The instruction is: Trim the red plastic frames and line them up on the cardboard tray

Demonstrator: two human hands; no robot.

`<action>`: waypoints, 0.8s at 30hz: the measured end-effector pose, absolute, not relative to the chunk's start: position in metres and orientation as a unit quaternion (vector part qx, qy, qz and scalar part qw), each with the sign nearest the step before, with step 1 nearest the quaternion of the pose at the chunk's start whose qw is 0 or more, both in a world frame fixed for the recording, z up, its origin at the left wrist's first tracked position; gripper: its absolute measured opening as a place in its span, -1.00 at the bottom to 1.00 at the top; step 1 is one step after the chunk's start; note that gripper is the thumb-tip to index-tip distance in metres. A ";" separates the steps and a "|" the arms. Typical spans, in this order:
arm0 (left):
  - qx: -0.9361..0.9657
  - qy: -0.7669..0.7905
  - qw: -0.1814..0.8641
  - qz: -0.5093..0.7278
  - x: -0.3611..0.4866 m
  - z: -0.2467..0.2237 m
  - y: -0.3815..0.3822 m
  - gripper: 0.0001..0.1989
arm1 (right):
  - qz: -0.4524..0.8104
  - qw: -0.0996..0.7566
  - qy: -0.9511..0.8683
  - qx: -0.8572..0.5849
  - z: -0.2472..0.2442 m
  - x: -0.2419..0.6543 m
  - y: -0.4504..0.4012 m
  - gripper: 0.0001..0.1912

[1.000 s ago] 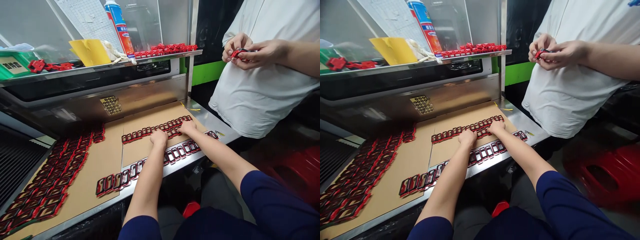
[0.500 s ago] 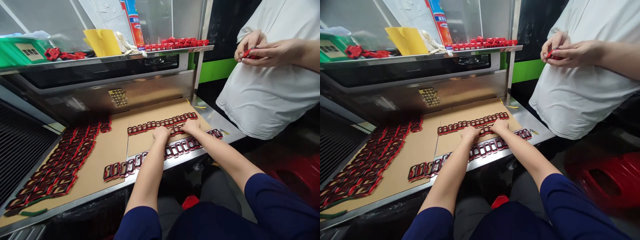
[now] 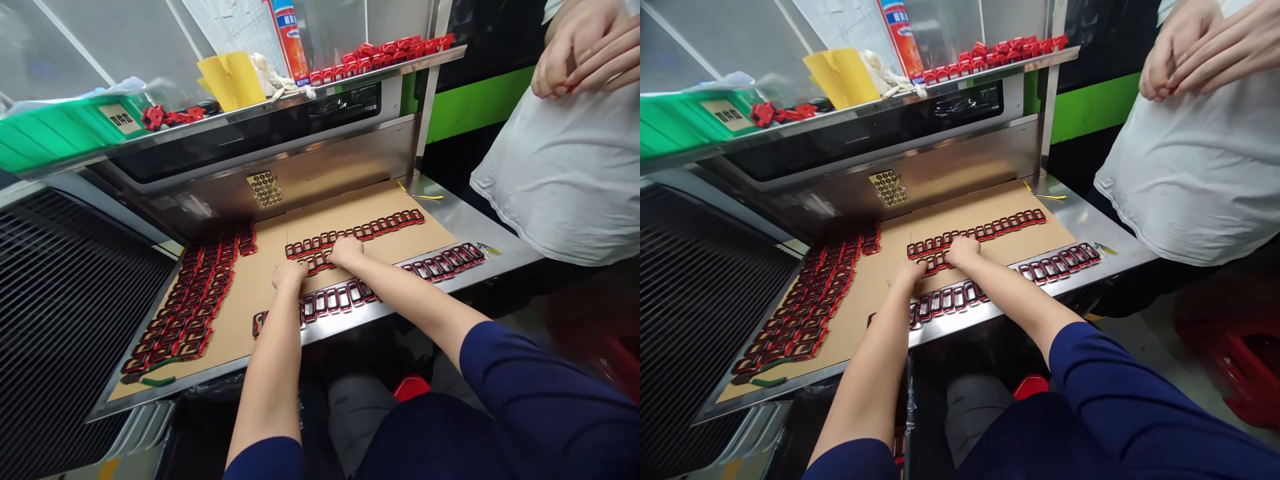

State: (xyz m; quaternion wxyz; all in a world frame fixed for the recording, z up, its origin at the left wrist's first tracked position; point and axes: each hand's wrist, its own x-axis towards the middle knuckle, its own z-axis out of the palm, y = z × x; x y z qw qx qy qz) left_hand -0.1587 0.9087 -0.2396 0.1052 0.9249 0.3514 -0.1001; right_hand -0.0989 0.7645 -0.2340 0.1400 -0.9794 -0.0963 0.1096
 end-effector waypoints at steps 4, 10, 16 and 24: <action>0.924 0.359 0.106 -0.086 -0.161 -0.244 0.920 -0.55 | 0.115 0.149 -0.100 -0.977 -0.231 -0.098 0.773 -0.48; 0.928 0.351 0.110 -0.060 -0.159 -0.246 0.921 -0.46 | 0.105 0.148 -0.118 -0.976 -0.226 -0.099 0.766 -0.48; 0.941 0.321 0.103 -0.012 -0.172 -0.228 0.918 -0.39 | 0.055 0.144 -0.082 -0.985 -0.215 -0.061 0.691 -0.59; 0.982 0.133 0.128 0.049 -0.119 -0.201 0.834 -0.60 | 0.046 0.115 0.084 -0.989 -0.222 0.017 0.573 -0.46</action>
